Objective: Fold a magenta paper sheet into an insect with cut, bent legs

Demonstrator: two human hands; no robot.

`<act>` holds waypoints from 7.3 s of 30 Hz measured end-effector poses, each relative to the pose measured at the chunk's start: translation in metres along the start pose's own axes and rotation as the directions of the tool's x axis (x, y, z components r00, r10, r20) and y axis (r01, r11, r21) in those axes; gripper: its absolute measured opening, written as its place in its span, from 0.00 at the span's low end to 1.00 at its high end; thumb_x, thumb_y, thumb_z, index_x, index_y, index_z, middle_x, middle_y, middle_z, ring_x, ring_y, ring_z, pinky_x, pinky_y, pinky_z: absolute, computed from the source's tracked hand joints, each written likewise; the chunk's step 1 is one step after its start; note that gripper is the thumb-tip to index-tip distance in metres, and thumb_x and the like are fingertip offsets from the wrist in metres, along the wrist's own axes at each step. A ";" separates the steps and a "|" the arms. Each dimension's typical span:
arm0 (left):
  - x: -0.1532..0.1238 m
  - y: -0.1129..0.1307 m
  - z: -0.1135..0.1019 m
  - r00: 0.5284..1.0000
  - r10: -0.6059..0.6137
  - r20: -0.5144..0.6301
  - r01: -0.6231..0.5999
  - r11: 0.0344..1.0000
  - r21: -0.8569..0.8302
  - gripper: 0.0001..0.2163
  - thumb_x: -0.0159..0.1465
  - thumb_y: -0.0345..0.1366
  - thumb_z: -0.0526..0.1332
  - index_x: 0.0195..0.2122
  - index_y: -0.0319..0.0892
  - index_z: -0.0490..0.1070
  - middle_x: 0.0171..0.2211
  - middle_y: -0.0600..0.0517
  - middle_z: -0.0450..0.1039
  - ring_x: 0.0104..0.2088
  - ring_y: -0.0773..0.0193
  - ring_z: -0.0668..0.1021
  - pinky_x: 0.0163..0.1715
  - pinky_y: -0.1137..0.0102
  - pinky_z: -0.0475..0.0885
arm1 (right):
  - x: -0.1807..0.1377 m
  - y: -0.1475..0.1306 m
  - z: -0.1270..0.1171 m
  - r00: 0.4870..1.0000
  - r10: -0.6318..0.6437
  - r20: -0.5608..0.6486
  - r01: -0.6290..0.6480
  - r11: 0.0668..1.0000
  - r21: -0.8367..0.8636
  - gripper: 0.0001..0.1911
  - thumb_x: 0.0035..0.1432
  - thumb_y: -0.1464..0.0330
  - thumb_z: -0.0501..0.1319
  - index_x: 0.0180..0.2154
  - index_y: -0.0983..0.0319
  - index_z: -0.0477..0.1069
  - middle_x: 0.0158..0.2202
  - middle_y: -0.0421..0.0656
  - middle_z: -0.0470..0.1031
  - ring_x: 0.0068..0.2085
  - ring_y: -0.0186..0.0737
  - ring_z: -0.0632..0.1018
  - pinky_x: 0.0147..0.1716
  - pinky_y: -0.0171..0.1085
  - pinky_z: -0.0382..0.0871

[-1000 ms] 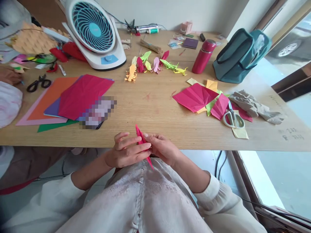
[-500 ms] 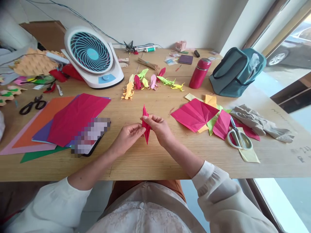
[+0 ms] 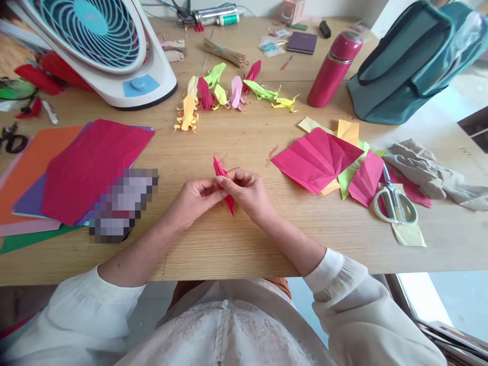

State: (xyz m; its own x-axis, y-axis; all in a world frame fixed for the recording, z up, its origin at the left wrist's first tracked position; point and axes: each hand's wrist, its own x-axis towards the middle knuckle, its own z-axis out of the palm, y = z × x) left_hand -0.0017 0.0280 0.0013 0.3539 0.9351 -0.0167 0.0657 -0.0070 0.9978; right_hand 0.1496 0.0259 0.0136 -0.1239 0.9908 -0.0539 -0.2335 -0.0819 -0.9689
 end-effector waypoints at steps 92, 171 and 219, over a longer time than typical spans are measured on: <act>0.002 0.012 -0.018 0.988 -0.041 -0.150 0.039 0.999 -0.012 0.10 0.53 0.39 0.70 0.25 0.38 0.74 0.22 0.56 0.68 0.23 0.72 0.64 0.23 0.73 0.56 | -0.009 0.001 -0.010 0.933 0.241 0.268 -0.179 0.955 -0.236 0.24 0.46 0.48 0.72 0.26 0.62 0.72 0.25 0.38 0.69 0.27 0.32 0.68 0.28 0.35 0.62; 0.007 0.017 -0.037 0.978 0.032 -0.206 -0.060 0.990 -0.131 0.14 0.51 0.42 0.73 0.26 0.39 0.71 0.21 0.59 0.64 0.22 0.73 0.61 0.24 0.74 0.56 | -0.013 -0.006 -0.013 0.922 0.289 0.257 -0.211 0.933 -0.293 0.25 0.42 0.49 0.74 0.25 0.61 0.69 0.22 0.35 0.64 0.26 0.31 0.64 0.27 0.34 0.60; -0.001 0.008 -0.018 0.997 -0.029 -0.073 0.032 0.998 0.048 0.18 0.53 0.49 0.74 0.28 0.37 0.76 0.19 0.57 0.66 0.19 0.73 0.65 0.17 0.75 0.60 | -0.010 0.003 -0.009 0.999 0.020 0.046 0.000 0.918 -0.397 0.19 0.54 0.51 0.66 0.28 0.60 0.68 0.24 0.38 0.69 0.26 0.33 0.67 0.26 0.35 0.58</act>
State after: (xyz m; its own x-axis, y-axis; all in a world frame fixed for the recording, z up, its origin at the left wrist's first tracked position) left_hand -0.0181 0.0334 0.0106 0.2831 0.9582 -0.0405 0.1215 0.0060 0.9926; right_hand 0.1592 0.0164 0.0090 -0.1725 0.9830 -0.0624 0.1689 -0.0329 -0.9851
